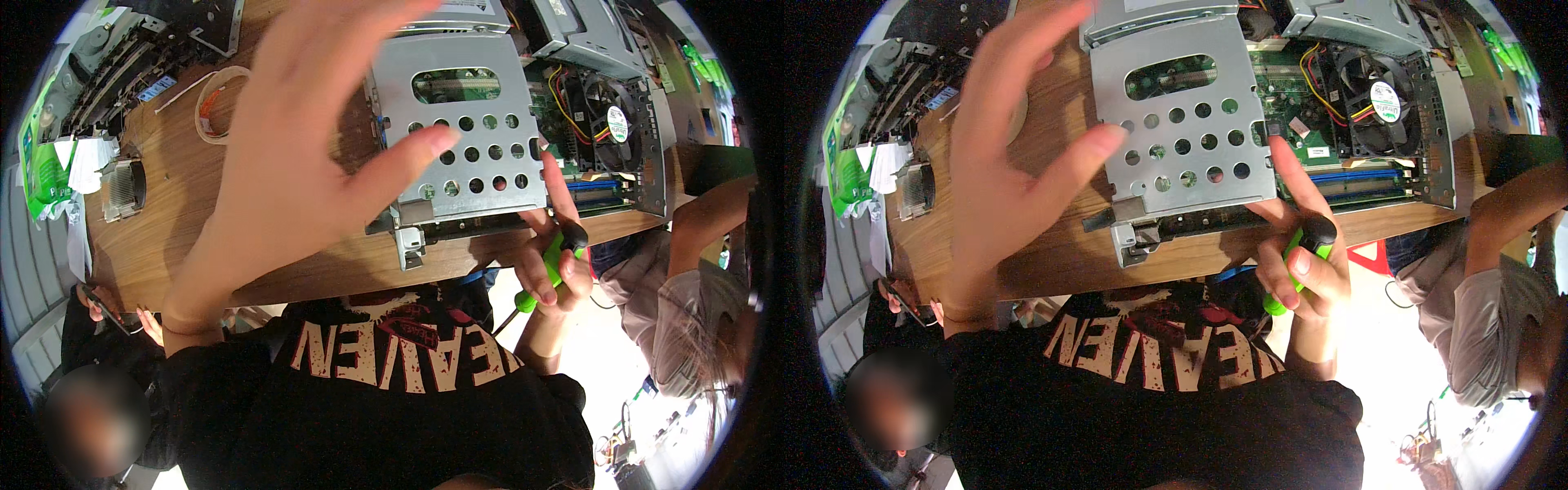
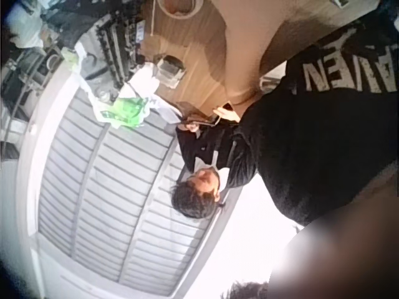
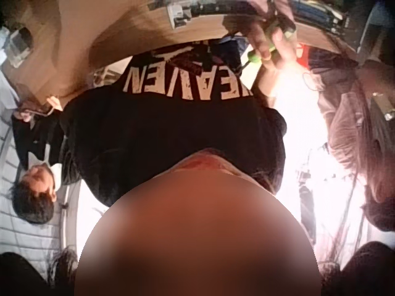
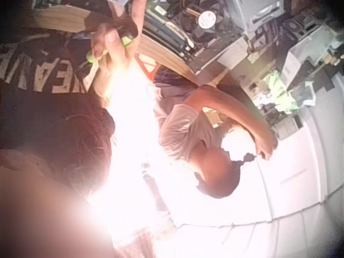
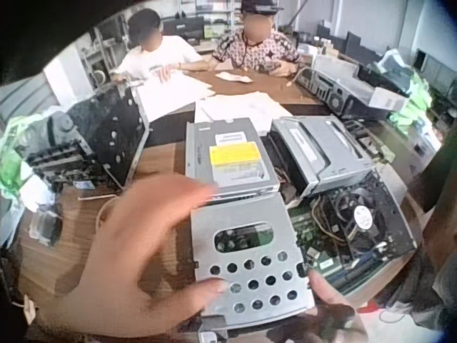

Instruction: The person assembles a computer by inserting a hard drive bay into the chassis and securing it with a screwdriver.

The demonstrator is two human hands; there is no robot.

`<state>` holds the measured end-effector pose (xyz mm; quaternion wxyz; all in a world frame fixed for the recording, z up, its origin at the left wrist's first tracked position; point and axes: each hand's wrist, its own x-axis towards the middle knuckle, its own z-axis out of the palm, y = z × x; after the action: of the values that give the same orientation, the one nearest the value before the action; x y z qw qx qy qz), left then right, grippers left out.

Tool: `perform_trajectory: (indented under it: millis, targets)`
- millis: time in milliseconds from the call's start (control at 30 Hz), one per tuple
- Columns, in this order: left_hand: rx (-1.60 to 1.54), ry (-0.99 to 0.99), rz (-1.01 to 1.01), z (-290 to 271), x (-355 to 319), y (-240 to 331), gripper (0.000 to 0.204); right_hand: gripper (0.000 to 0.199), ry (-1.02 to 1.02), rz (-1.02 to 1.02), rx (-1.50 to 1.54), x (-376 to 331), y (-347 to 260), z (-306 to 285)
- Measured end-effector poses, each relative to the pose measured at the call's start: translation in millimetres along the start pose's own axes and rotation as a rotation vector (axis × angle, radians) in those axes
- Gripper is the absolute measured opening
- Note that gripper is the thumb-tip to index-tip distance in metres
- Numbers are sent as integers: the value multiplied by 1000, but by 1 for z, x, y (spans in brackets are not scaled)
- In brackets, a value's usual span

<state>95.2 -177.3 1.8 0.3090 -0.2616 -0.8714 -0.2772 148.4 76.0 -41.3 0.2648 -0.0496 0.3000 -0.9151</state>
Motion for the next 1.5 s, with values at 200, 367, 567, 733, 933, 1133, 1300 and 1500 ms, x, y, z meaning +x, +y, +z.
perform_trajectory:
  millis: [200, 367, 567, 733, 933, 1133, 1300, 1500]
  targets:
    - [84, -454, -47, -1, 15, 0, 50, 83, 35, 31, 36, -2, 0, 0]
    - [72, -466, -42, 3, 13, 1, 52, 79, 54, 17, 71, -7, 4, 3]
    - [93, -523, -80, 3, 17, -7, 56, 86, 18, 59, 72, -6, 1, 3]
    - [-109, -440, -116, 3, 27, -11, 51, 87, -59, 100, 110, -7, -4, -1]
    - [-415, -388, -228, -36, 47, 13, 33, 81, -121, 8, 105, -11, -13, 6]
    - [47, -143, 432, -45, 40, 51, 24, 64, 335, -185, -514, -17, -32, 24]
    - [200, -25, 688, -21, -3, 65, 14, 83, 59, -34, -295, -1, -43, 15]
    - [360, -137, 908, -19, -17, 53, 18, 69, 151, 28, -518, 11, -49, 20]
